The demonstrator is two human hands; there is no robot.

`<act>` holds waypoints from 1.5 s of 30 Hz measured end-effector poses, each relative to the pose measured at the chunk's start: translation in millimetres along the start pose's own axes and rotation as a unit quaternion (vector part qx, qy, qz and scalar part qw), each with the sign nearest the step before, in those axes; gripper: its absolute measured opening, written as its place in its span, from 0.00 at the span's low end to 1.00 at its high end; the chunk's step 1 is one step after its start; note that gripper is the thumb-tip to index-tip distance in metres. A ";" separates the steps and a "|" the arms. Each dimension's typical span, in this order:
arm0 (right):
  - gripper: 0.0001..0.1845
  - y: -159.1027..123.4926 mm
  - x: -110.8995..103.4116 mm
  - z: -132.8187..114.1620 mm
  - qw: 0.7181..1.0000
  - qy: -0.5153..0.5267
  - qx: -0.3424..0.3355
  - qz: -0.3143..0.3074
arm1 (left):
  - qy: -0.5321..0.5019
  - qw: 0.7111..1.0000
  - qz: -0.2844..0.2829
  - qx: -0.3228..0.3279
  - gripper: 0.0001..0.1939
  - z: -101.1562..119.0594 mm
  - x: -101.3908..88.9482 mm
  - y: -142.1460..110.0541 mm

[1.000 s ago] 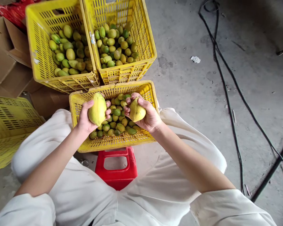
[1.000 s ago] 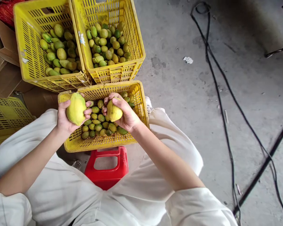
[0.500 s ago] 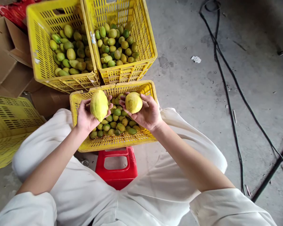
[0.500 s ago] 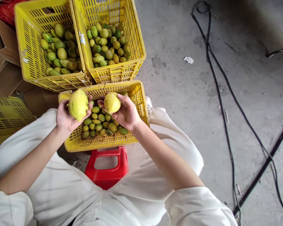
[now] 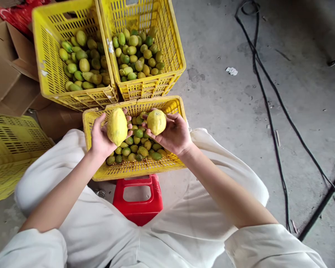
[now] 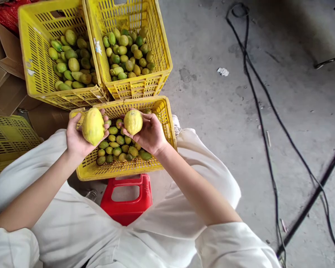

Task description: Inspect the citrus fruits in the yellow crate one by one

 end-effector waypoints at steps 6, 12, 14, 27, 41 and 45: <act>0.15 -5.9 4.7 -2.5 0.999 -0.031 -0.023 0.012 | 0.052 0.998 0.022 0.021 0.17 3.4 -8.6 3.5; 0.09 1.3 -12.3 13.0 0.990 -0.074 0.054 0.105 | 0.172 0.982 0.022 -0.078 0.12 -21.7 -30.4 8.2; 0.06 4.4 -33.2 27.5 0.971 -0.072 0.118 0.195 | 0.245 0.957 0.084 -0.129 0.10 -30.5 -48.0 4.0; 0.25 1.6 15.7 -64.8 0.990 -0.051 -0.114 0.059 | 0.301 0.920 0.153 -0.201 0.07 -49.1 -77.8 -9.8; 0.07 5.9 -19.1 -57.5 0.981 -0.108 -0.060 0.151 | 0.103 0.937 0.280 -0.180 0.08 -26.1 -62.3 -4.4; 0.06 3.8 -20.6 -55.9 0.981 -0.097 -0.056 0.157 | 0.056 0.977 0.185 0.088 0.13 66.2 -38.8 31.9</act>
Point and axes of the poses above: each hand's wrist, its own y-axis towards the middle knuckle, its own x-axis out of the palm, z = x × y, the point moved 9 cm from there along y, towards the middle knuckle, and after that the axes turned 15 degrees about x, right-handed, at the moved point
